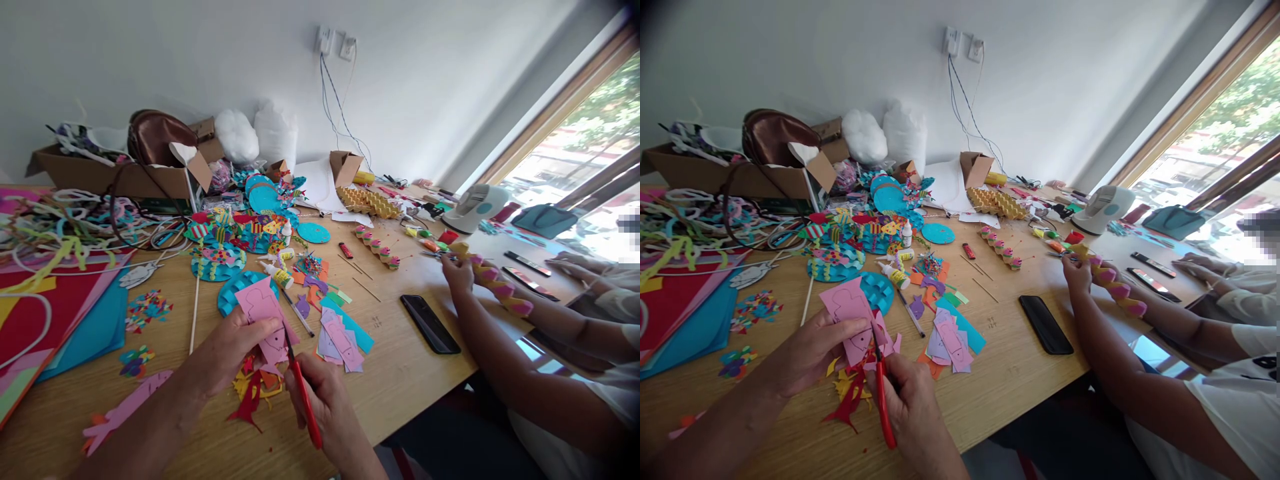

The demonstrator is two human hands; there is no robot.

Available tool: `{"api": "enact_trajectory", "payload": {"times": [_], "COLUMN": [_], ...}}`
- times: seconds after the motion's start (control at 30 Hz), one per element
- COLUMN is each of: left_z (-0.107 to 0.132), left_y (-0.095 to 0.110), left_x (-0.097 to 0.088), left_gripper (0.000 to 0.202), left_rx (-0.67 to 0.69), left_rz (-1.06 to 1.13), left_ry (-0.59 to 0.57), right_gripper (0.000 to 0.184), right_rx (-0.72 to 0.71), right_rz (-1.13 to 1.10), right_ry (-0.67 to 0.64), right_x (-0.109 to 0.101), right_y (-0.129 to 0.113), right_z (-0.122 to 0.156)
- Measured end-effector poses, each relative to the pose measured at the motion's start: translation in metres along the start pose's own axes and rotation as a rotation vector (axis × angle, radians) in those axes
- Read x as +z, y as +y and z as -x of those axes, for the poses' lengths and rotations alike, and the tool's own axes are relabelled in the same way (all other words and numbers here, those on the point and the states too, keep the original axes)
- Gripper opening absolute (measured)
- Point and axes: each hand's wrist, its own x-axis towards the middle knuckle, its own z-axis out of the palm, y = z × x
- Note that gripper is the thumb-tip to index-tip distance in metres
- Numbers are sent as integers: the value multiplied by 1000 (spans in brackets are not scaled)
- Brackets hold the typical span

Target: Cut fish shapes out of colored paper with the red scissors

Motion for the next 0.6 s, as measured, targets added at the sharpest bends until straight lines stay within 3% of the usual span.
{"api": "enact_trajectory", "payload": {"times": [0.33, 0.6], "left_z": [-1, 3], "left_y": [-4, -12], "left_x": [1, 16], "left_gripper": [22, 24], "left_rx": [-41, 83], "left_rz": [67, 142], "left_ry": [-6, 70], "right_gripper": [37, 58], "right_rx": [23, 81], "right_rz": [-52, -311], "right_ry": [-5, 15], "right_x": [3, 13], "right_y": [4, -2], "right_z": [0, -3]}}
